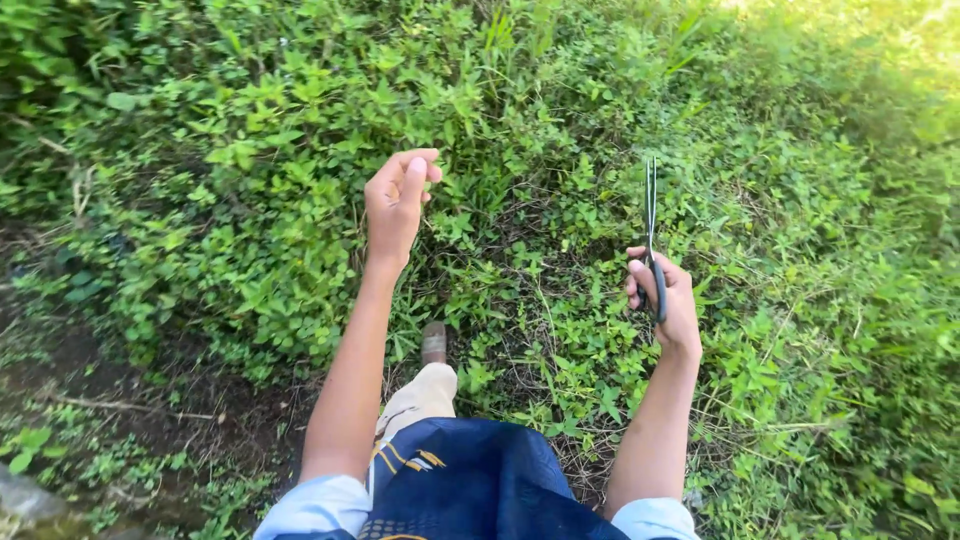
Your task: Trim and cut overgrown weeds and stalks in an outdoor garden area using scissors.
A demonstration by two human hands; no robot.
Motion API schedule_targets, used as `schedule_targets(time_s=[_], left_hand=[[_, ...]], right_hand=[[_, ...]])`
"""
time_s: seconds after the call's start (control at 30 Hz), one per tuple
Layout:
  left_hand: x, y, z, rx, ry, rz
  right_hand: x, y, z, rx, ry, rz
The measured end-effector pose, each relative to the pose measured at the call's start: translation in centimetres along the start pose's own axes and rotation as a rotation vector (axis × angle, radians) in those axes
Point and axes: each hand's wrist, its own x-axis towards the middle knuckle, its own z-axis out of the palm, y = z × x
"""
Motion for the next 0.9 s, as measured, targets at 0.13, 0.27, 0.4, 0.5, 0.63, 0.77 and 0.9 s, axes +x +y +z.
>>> schedule_targets(time_s=[0.13,0.27,0.4,0.5,0.63,0.77,0.9], left_hand=[[6.9,-2.8,1.6,-0.045,0.0,-0.019],[11.8,-6.4,2.3,-0.015,-0.02,-0.082],[16.8,-9.1,3.0,0.023,-0.044,-0.131],[19.6,-10.8,2.9,0.033,-0.038,-0.175],[22.4,-13.3,2.2,0.076,-0.062,-0.198],[23.2,-13.6,0.9,0.079,-0.025,-0.188],[23.5,-14.1,-0.1,0.091,0.007,-0.187]], right_hand=[[5.8,-0.8,1.2,0.001,0.04,0.035],[10.8,0.5,2.1,-0.046,0.022,0.067],[16.1,1.5,3.1,-0.076,0.009,0.132],[19.5,3.0,3.9,-0.06,0.014,0.191],[21.5,3.0,6.5,-0.067,0.046,0.2],[22.2,4.2,6.9,-0.078,0.029,0.251],[22.1,4.0,7.0,-0.07,0.044,0.267]])
